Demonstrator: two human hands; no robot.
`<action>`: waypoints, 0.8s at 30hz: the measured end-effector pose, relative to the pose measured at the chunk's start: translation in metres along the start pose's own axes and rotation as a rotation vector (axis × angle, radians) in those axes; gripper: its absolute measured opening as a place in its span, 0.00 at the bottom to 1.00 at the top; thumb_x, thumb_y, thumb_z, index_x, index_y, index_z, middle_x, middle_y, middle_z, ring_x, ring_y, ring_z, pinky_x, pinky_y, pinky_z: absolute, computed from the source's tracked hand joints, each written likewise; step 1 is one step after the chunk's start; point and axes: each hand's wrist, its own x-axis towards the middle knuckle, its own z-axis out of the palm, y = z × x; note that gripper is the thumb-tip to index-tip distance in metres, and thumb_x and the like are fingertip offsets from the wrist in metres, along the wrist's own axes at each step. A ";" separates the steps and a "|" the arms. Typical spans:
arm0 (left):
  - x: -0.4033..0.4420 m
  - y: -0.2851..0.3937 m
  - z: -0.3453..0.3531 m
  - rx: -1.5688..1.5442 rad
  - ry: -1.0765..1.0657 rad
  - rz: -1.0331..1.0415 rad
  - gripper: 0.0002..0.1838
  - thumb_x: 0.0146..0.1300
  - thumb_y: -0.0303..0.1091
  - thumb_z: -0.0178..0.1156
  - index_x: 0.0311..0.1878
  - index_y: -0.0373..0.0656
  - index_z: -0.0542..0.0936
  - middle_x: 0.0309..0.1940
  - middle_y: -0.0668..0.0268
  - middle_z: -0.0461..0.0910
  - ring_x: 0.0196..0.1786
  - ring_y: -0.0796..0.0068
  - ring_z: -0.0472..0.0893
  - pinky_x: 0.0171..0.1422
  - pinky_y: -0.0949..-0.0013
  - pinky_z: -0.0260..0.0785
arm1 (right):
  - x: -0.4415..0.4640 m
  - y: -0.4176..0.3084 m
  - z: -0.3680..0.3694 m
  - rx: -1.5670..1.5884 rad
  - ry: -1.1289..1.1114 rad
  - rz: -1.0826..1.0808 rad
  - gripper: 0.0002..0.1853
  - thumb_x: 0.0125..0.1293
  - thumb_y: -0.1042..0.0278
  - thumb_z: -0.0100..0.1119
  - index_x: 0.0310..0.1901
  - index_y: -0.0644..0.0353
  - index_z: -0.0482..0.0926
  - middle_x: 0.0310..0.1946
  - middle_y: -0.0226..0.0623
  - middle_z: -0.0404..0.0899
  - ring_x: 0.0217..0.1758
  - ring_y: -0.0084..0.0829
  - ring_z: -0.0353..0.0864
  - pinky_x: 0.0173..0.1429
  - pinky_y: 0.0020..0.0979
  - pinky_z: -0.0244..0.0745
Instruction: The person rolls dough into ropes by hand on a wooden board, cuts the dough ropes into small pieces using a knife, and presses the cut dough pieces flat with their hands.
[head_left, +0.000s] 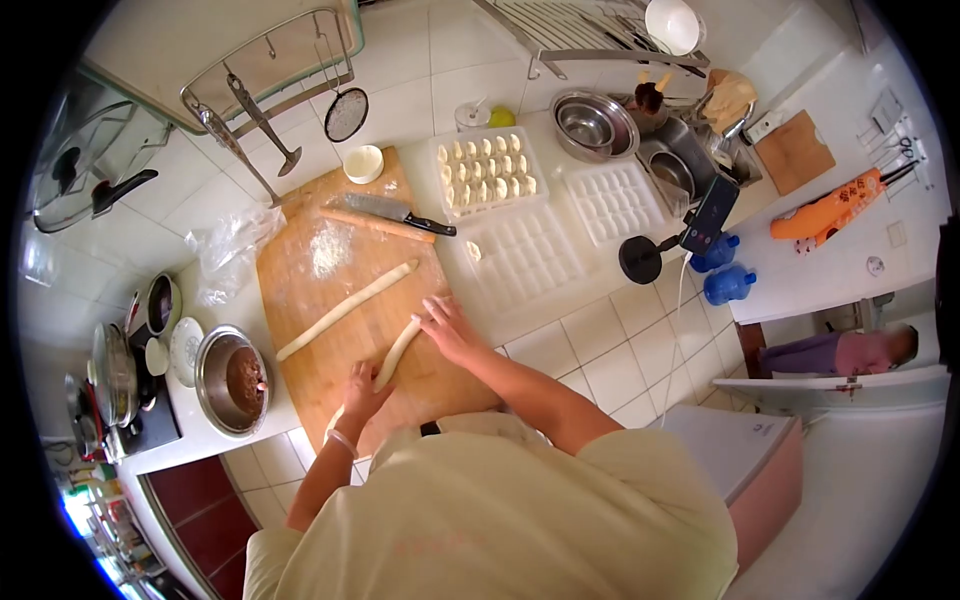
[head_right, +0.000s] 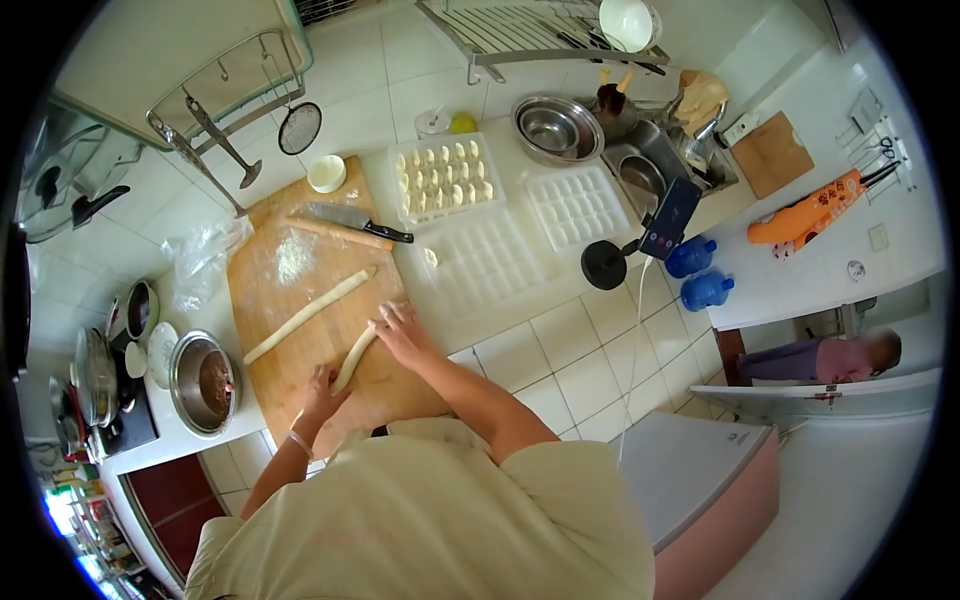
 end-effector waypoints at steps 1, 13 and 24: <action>0.004 0.005 0.004 0.003 -0.012 -0.014 0.27 0.47 0.34 0.75 0.51 0.41 0.76 0.42 0.56 0.76 0.46 0.54 0.76 0.52 0.55 0.71 | -0.007 -0.006 -0.007 0.000 0.003 0.001 0.24 0.65 0.70 0.55 0.64 0.53 0.77 0.67 0.47 0.70 0.70 0.48 0.67 0.74 0.55 0.59; -0.003 0.066 0.014 0.244 0.113 -0.014 0.46 0.53 0.36 0.71 0.73 0.35 0.60 0.68 0.44 0.63 0.72 0.41 0.61 0.76 0.44 0.53 | -0.004 -0.029 -0.037 0.047 -0.183 0.054 0.28 0.69 0.61 0.58 0.71 0.53 0.69 0.75 0.49 0.59 0.80 0.50 0.54 0.79 0.54 0.51; -0.006 0.013 0.020 0.429 0.118 -0.302 0.42 0.65 0.47 0.58 0.78 0.39 0.57 0.78 0.52 0.56 0.82 0.53 0.50 0.82 0.40 0.36 | 0.056 -0.025 0.029 -0.010 -0.292 -0.073 0.29 0.73 0.45 0.50 0.69 0.53 0.72 0.75 0.45 0.62 0.82 0.46 0.51 0.83 0.55 0.36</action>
